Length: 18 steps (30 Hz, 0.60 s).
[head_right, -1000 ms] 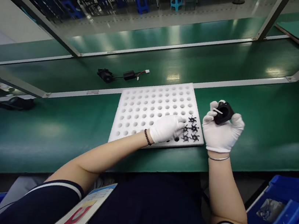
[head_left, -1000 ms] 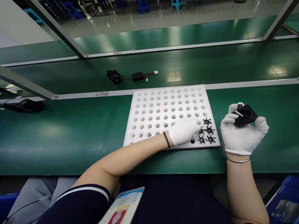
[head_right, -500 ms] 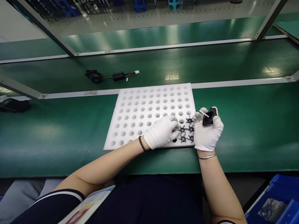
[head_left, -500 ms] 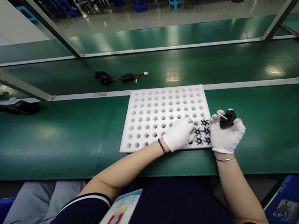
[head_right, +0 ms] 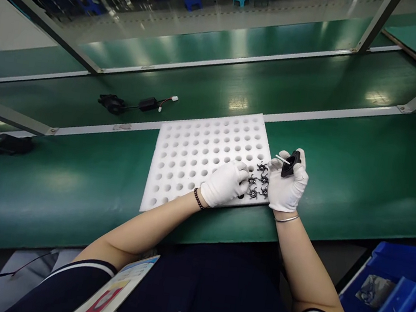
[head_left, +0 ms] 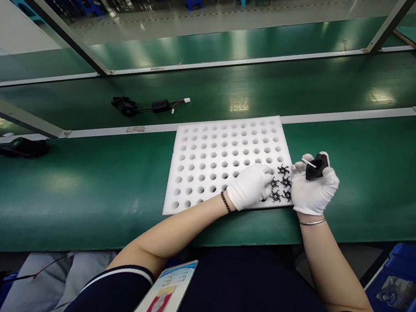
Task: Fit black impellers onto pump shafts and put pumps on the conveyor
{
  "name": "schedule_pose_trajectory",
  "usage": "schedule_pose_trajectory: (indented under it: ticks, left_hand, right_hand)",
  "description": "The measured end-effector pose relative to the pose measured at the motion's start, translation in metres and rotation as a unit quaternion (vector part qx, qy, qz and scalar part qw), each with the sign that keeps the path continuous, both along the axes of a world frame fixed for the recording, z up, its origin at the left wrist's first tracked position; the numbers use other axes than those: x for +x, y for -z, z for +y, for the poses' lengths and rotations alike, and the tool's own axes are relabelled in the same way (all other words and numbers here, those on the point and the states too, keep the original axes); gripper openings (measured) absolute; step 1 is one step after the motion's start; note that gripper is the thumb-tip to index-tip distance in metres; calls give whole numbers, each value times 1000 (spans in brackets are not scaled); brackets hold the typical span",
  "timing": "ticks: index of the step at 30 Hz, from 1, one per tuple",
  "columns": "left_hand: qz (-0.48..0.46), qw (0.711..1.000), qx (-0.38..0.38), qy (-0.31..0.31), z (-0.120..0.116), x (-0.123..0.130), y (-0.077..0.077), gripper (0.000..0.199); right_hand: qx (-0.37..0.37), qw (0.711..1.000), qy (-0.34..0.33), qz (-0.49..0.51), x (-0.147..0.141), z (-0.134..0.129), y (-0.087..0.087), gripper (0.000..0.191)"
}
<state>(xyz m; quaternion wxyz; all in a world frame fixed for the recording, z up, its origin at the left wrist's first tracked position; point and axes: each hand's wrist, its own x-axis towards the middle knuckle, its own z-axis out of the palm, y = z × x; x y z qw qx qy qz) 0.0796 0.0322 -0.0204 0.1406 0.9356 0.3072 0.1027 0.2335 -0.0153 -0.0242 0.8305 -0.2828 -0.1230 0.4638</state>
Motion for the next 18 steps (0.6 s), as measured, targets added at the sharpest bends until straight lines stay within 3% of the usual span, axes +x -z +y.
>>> schedule_pose_trajectory:
  ticks: [5,9,11,14,16,17,18]
  left_hand:
    - [-49,999,-18,6,-3,1,-5,19]
    - [-198,972,-97,-76,-3,-13,-23,15]
    - [-312,927,-170,-123,-2,-23,-32,12]
    - [-475,800,-332,-153,-5,-29,-32,19]
    - [-542,726,-390,-164,-13,-27,-24,24]
    - [-557,716,-384,-172,-19,-25,-18,24]
    - [-559,725,-358,-182,-26,-23,-13,22]
  right_hand:
    - [-3,1000,3,4,2,0,1,38]
    - [-10,999,-11,33,4,-1,-3,39]
    - [-19,998,-25,60,0,-3,-10,37]
    - [-26,993,-50,105,-21,-4,-26,34]
    - [-25,988,-73,133,-38,-1,-37,33]
    - [-22,986,-81,144,-45,1,-42,32]
    - [-17,985,-87,151,-51,3,-47,31]
